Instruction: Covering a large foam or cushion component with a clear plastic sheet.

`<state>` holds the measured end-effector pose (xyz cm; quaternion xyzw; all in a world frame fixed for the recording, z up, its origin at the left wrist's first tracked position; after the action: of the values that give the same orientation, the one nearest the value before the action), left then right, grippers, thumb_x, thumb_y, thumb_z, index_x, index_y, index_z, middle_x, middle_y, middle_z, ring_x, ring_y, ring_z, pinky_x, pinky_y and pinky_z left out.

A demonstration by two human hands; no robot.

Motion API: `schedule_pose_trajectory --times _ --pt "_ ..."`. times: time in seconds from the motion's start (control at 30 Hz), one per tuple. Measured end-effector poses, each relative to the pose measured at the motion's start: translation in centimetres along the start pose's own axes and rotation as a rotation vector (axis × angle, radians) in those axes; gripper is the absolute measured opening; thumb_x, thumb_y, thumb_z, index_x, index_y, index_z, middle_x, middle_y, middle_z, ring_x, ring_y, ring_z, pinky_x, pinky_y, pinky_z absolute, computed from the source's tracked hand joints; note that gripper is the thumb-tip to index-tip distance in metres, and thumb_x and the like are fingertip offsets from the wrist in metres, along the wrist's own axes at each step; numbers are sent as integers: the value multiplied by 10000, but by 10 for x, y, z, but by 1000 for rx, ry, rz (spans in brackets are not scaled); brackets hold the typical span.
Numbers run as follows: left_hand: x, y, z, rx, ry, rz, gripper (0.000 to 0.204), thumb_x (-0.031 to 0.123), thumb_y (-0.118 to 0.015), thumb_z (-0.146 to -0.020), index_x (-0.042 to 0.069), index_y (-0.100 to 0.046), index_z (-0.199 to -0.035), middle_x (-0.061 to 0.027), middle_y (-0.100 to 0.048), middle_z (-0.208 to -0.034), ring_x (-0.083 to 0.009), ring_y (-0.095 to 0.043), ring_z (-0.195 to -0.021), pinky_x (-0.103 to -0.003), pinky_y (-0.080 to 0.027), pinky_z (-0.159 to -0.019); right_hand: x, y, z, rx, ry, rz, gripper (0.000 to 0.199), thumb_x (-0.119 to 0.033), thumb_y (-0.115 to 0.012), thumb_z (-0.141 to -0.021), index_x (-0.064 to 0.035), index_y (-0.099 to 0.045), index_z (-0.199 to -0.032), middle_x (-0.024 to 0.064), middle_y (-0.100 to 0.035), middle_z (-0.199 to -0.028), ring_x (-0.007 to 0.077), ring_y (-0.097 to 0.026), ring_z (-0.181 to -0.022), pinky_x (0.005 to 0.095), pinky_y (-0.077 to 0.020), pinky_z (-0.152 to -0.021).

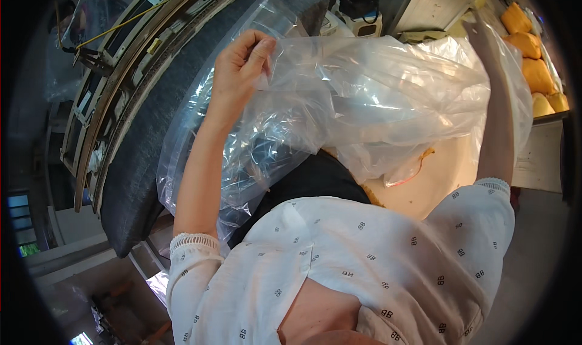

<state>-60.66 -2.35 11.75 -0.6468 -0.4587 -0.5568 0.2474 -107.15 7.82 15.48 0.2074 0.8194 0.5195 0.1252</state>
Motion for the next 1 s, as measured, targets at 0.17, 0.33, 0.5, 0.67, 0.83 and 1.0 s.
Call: schedule_pose_trajectory --times 0.17,0.33,0.5,0.67,0.83,1.0 --pt "-15 3 5 28 177 15 207 213 -499 -912 60 -553 -782 53 -451 -589 -8 -394 -500 -172 -301 -423 -229 52 78 2 692 -943 525 -134 -690 -729 -116 -482 -1211 25 -546 -1086 137 -514 -939 274 -408 -815" --pt "-34 -5 6 -2 205 60 225 235 -495 -901 49 -569 -800 10 -511 -645 -55 -479 -543 -217 -394 -440 -306 44 126 206 841 -910 413 -197 -693 -683 -91 -552 -1056 67 -551 -927 220 -502 -928 339 -395 -830" --pt "-18 45 25 247 -105 -608 234 206 -561 -846 36 -564 -1006 -95 -586 -890 -209 -573 -815 -305 -459 -697 -307 -20 126 -499 369 -1673 119 -110 -571 -816 -54 -595 -918 11 -559 -861 98 -522 -831 222 -415 -720" --pt "-59 152 95 476 -15 -914 141 141 -566 -846 24 -590 -921 -82 -578 -825 -180 -553 -759 -276 -427 -679 -285 -102 107 -544 167 -1526 153 -110 -493 -876 -8 -587 -941 14 -577 -845 72 -518 -793 221 -418 -729" --pt "-44 189 182 732 360 -802 167 139 -501 -900 -10 -561 -857 -11 -478 -641 -77 -421 -603 -209 -369 -572 -356 -65 134 -662 614 -1806 145 -97 -506 -858 -10 -586 -942 7 -596 -842 74 -544 -838 217 -417 -745" --pt "-80 224 319 835 569 -928 262 226 -503 -893 -1 -520 -763 -60 -488 -672 -113 -446 -629 -255 -375 -582 -410 -47 196 -1065 713 -1382 143 -85 -541 -822 -38 -600 -943 27 -591 -689 95 -568 -661 235 -431 -601"
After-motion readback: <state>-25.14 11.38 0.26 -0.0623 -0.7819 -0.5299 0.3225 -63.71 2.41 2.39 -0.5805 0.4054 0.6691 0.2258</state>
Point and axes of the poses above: each hand's wrist, its own z-axis away from the middle knuckle, its own y-axis out of the back of the hand, x = y × z, the point moved 5 cm from there along -z, towards the middle knuckle
